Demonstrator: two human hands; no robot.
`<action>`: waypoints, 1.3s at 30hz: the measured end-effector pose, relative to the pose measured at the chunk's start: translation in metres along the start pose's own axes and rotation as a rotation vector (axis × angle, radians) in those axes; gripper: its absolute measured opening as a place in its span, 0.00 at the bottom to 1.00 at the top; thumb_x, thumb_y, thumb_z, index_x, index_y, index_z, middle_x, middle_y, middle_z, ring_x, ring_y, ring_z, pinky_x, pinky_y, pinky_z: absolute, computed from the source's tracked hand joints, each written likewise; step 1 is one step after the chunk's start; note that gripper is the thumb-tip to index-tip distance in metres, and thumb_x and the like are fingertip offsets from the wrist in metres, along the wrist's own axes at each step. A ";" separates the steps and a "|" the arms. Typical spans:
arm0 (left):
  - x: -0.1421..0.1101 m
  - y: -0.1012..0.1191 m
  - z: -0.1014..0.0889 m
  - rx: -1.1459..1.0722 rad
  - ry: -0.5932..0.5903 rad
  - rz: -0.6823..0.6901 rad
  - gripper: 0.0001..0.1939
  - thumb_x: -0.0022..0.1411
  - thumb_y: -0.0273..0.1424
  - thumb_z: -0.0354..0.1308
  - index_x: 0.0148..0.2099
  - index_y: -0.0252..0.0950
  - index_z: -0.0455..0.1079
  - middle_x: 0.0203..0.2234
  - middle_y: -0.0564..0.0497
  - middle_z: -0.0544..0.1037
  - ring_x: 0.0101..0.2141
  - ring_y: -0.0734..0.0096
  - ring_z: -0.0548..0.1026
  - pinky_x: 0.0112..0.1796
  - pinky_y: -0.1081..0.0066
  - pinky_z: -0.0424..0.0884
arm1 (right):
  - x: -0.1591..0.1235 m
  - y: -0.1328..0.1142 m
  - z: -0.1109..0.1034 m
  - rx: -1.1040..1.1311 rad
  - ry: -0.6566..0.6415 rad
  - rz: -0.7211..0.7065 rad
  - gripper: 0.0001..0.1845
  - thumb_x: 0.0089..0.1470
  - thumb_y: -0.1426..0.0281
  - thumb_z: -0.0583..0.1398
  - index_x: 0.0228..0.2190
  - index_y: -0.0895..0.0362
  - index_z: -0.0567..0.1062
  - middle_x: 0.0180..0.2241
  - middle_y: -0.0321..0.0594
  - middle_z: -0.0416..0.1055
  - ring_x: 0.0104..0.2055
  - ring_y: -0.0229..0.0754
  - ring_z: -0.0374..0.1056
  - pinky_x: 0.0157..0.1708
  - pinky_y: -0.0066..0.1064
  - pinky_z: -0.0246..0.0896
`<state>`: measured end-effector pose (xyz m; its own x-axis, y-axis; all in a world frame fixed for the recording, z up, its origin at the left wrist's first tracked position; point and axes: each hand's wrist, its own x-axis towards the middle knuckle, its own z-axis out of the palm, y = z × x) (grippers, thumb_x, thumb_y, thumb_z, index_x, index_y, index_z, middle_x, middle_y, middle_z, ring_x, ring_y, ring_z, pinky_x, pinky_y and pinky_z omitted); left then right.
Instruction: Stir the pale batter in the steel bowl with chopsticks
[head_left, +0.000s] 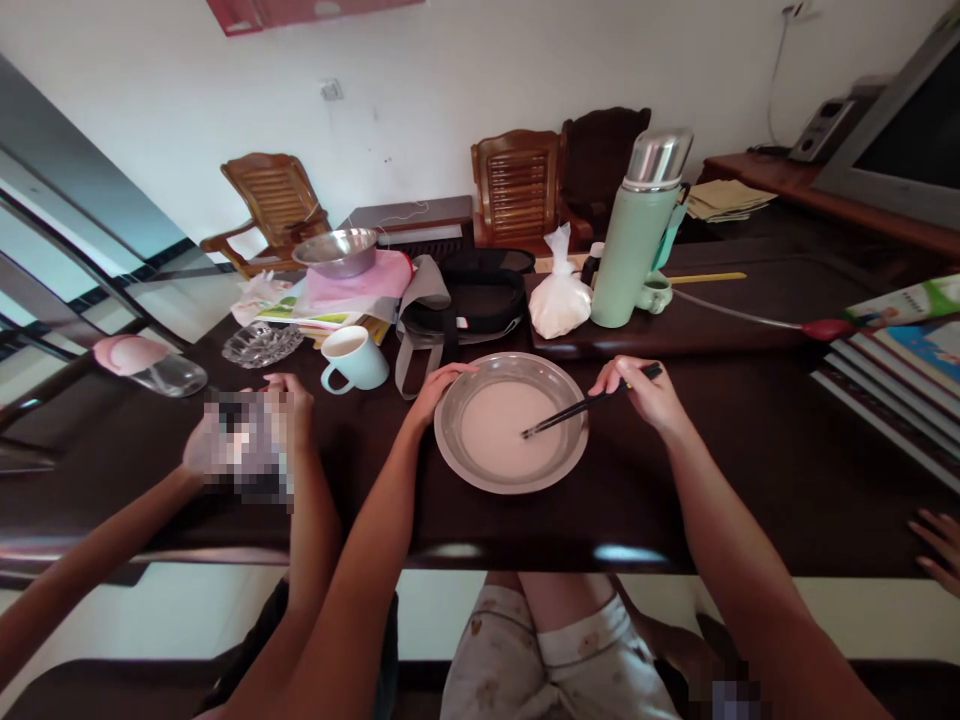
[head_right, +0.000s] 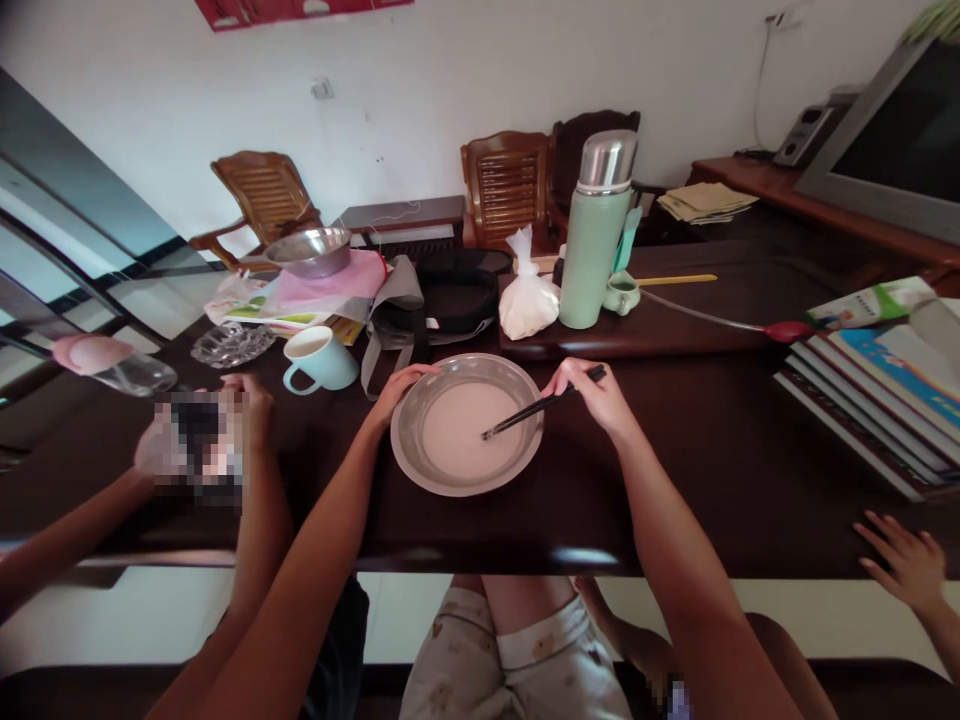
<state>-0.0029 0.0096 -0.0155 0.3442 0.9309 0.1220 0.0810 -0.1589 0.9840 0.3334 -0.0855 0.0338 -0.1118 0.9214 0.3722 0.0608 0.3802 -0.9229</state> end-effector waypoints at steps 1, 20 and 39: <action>-0.001 0.000 0.000 0.006 -0.005 -0.004 0.15 0.57 0.34 0.53 0.41 0.34 0.77 0.41 0.48 0.78 0.41 0.63 0.73 0.44 0.69 0.65 | -0.001 -0.002 0.002 -0.006 -0.029 0.018 0.22 0.55 0.53 0.57 0.18 0.54 0.73 0.24 0.41 0.75 0.31 0.45 0.72 0.35 0.36 0.65; -0.008 0.008 0.011 0.019 0.048 0.036 0.16 0.55 0.34 0.52 0.40 0.32 0.76 0.43 0.46 0.77 0.46 0.61 0.71 0.48 0.68 0.63 | -0.004 -0.005 0.016 -0.121 -0.087 0.002 0.18 0.53 0.54 0.60 0.25 0.54 0.78 0.32 0.40 0.78 0.38 0.46 0.73 0.42 0.36 0.65; -0.008 0.008 0.014 -0.002 0.053 0.012 0.15 0.56 0.32 0.52 0.40 0.33 0.77 0.43 0.48 0.77 0.44 0.62 0.72 0.44 0.69 0.67 | -0.004 0.003 0.005 -0.016 -0.072 0.055 0.22 0.55 0.53 0.58 0.21 0.55 0.76 0.26 0.41 0.76 0.29 0.43 0.72 0.32 0.33 0.66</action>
<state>0.0078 -0.0034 -0.0105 0.2954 0.9451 0.1400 0.0754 -0.1691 0.9827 0.3286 -0.0884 0.0295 -0.1792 0.9328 0.3126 0.0850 0.3312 -0.9397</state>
